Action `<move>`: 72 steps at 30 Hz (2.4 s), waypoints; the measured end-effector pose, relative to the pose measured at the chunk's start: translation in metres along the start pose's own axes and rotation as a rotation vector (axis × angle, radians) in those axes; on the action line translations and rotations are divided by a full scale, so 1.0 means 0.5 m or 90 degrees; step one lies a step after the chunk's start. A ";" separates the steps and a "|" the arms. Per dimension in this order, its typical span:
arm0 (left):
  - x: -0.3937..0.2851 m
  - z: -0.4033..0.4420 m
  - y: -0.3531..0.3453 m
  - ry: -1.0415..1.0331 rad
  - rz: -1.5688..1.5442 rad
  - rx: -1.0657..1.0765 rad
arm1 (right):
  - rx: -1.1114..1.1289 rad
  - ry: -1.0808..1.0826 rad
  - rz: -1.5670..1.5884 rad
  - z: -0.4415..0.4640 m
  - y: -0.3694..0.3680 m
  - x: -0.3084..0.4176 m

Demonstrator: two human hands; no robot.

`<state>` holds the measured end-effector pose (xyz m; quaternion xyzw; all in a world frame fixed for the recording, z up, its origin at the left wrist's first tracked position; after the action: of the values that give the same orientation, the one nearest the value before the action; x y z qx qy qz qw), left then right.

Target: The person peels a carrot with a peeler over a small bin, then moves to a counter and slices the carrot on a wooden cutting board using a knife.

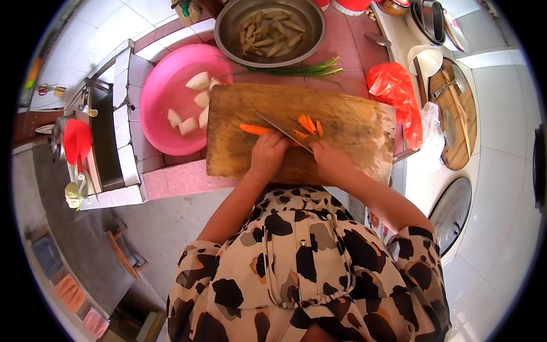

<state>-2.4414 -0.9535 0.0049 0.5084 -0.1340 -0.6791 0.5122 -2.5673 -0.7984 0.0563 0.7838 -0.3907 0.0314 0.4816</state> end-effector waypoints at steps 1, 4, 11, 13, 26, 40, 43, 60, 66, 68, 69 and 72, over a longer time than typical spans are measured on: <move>0.004 -0.004 0.000 0.005 -0.007 0.010 | -0.014 -0.001 0.015 0.006 0.001 0.002; 0.002 -0.013 0.005 -0.006 -0.002 0.001 | -0.011 0.028 0.009 -0.014 0.011 -0.018; -0.007 -0.004 0.007 0.015 -0.009 -0.001 | -0.005 0.041 0.002 0.003 -0.005 0.024; -0.007 -0.010 0.011 0.034 -0.002 0.019 | -0.007 0.038 -0.008 0.023 -0.008 0.042; -0.017 -0.012 0.017 0.011 -0.011 0.005 | 0.010 0.025 0.007 0.002 -0.009 0.016; -0.017 -0.033 0.020 -0.019 0.045 0.025 | 0.030 0.025 -0.025 0.017 -0.012 0.038; -0.019 -0.031 0.019 0.020 0.010 0.019 | 0.021 0.042 0.008 -0.026 0.009 0.015; -0.022 -0.040 0.024 0.005 0.000 -0.007 | 0.045 0.057 0.002 -0.035 0.016 0.025; -0.018 -0.058 0.028 0.006 -0.008 0.032 | 0.014 0.050 0.022 0.022 -0.017 0.035; -0.014 -0.064 0.024 0.008 -0.006 0.025 | -0.022 0.093 0.054 0.008 -0.013 0.005; -0.013 -0.066 0.023 0.007 -0.009 0.017 | -0.005 0.091 0.049 -0.008 -0.005 0.007; -0.013 -0.064 0.020 -0.004 0.005 0.011 | 0.042 0.068 0.031 -0.038 0.019 0.026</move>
<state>-2.4097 -0.9417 0.0014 0.5099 -0.1433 -0.6778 0.5100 -2.5584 -0.7934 0.0789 0.7869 -0.3821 0.0979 0.4745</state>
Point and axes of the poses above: each hand's wrist, its own z-axis towards the middle knuckle, its own y-axis out of the back of the hand, x = y × z, the point moved 1 cm from there along z, towards the middle knuckle
